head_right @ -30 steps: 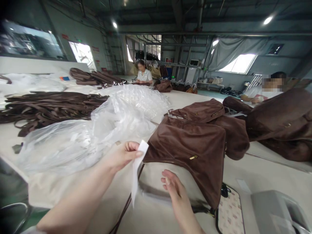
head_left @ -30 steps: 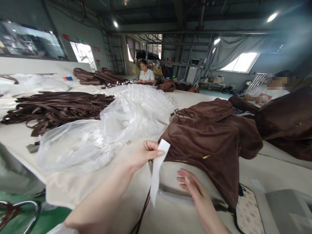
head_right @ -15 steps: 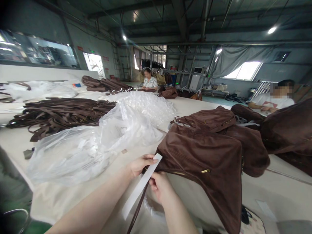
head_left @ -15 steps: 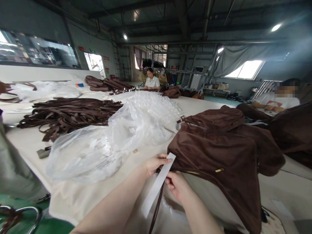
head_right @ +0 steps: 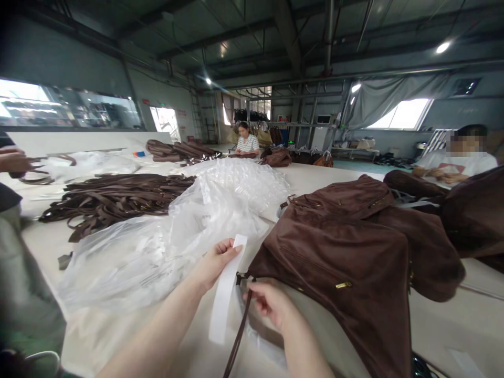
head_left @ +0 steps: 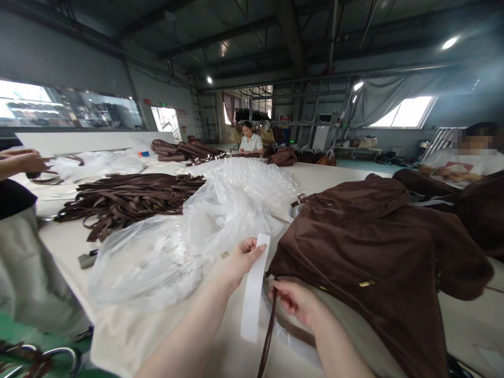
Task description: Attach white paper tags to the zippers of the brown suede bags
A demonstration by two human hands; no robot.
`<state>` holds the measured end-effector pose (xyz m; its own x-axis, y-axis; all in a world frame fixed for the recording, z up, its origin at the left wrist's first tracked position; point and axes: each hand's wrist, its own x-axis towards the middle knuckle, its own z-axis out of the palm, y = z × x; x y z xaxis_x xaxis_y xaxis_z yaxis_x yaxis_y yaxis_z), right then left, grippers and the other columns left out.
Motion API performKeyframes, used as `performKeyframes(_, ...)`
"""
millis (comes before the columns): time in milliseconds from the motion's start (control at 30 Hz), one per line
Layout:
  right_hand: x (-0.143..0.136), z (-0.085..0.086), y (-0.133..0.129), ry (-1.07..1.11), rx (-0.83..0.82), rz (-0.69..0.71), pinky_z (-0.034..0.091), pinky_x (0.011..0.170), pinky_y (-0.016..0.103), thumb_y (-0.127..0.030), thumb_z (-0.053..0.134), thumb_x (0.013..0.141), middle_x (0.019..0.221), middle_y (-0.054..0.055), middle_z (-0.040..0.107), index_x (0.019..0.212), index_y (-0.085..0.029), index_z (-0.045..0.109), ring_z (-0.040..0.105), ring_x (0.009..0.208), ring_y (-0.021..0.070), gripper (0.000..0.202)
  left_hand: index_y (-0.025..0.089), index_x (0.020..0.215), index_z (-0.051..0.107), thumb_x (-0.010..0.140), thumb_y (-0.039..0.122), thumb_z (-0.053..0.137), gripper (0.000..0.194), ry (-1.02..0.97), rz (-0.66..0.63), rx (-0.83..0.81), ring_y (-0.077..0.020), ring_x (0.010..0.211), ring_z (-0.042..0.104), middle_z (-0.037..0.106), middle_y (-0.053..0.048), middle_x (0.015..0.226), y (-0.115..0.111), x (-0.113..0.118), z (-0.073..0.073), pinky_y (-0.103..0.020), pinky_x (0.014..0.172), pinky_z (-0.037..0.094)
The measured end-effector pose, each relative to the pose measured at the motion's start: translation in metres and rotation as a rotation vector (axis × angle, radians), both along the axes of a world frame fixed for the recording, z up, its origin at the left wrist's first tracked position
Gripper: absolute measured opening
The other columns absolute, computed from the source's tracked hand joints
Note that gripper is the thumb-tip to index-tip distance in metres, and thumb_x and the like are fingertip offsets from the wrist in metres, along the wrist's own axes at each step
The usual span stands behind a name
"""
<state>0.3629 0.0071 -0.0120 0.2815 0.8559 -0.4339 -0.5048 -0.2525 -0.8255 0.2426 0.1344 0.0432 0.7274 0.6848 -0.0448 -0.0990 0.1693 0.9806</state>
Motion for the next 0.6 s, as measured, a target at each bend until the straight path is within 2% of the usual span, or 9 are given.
performKeyframes(100, -0.012, 0.019, -0.005, 0.087, 0.063, 0.103, 0.013, 0.034, 0.014, -0.025, 0.077, 0.063, 0.055, -0.001, 0.06, 0.072, -0.011, 0.067, 0.032, 0.035, 0.0004, 0.02, 0.015, 0.076, 0.054, 0.063, 0.048, 0.078, 0.043, 0.026, -0.05, 0.033, -0.0067, 0.049, 0.046, 0.057, 0.003, 0.061, -0.015, -0.018, 0.014, -0.019, 0.047, 0.03)
performKeyframes(233, -0.017, 0.048, -0.016, 0.174, 0.264, 0.138, 0.03, 0.042, 0.014, -0.024, 0.081, 0.064, 0.072, 0.004, 0.068, 0.076, -0.013, 0.069, 0.043, 0.045, 0.0022, 0.02, 0.014, 0.064, 0.053, 0.06, 0.045, 0.08, 0.042, 0.165, -0.222, 0.132, -0.005, 0.049, 0.039, 0.05, 0.005, 0.054, -0.031, -0.065, 0.027, -0.018, 0.047, 0.025)
performKeyframes(300, -0.015, 0.058, -0.019, 0.159, 0.317, 0.139, 0.036, 0.046, 0.015, -0.025, 0.081, 0.066, 0.079, 0.006, 0.069, 0.078, -0.013, 0.07, 0.047, 0.05, 0.0038, 0.02, 0.013, 0.061, 0.052, 0.061, 0.045, 0.08, 0.042, 0.248, -0.244, 0.191, -0.0044, 0.049, 0.034, 0.045, 0.006, 0.053, -0.036, -0.089, 0.03, -0.019, 0.047, 0.022)
performKeyframes(433, -0.01, 0.064, -0.019, 0.111, 0.367, 0.059, 0.042, 0.052, 0.017, -0.027, 0.081, 0.066, 0.081, 0.004, 0.068, 0.079, -0.014, 0.072, 0.052, 0.057, 0.0059, 0.02, 0.012, 0.063, 0.056, 0.069, 0.05, 0.072, 0.042, 0.367, -0.203, 0.357, -0.0061, 0.055, 0.034, 0.043, 0.004, 0.058, -0.043, -0.121, 0.026, -0.02, 0.049, 0.023)
performKeyframes(600, -0.018, 0.058, -0.016, 0.076, 0.359, 0.081, 0.045, 0.053, 0.017, -0.031, 0.081, 0.065, 0.08, 0.003, 0.068, 0.081, -0.015, 0.073, 0.056, 0.059, 0.0072, 0.024, 0.013, 0.061, 0.055, 0.072, 0.056, 0.067, 0.046, 0.416, -0.18, 0.397, -0.0062, 0.053, 0.031, 0.039, 0.004, 0.058, -0.053, -0.127, 0.014, -0.02, 0.049, 0.023)
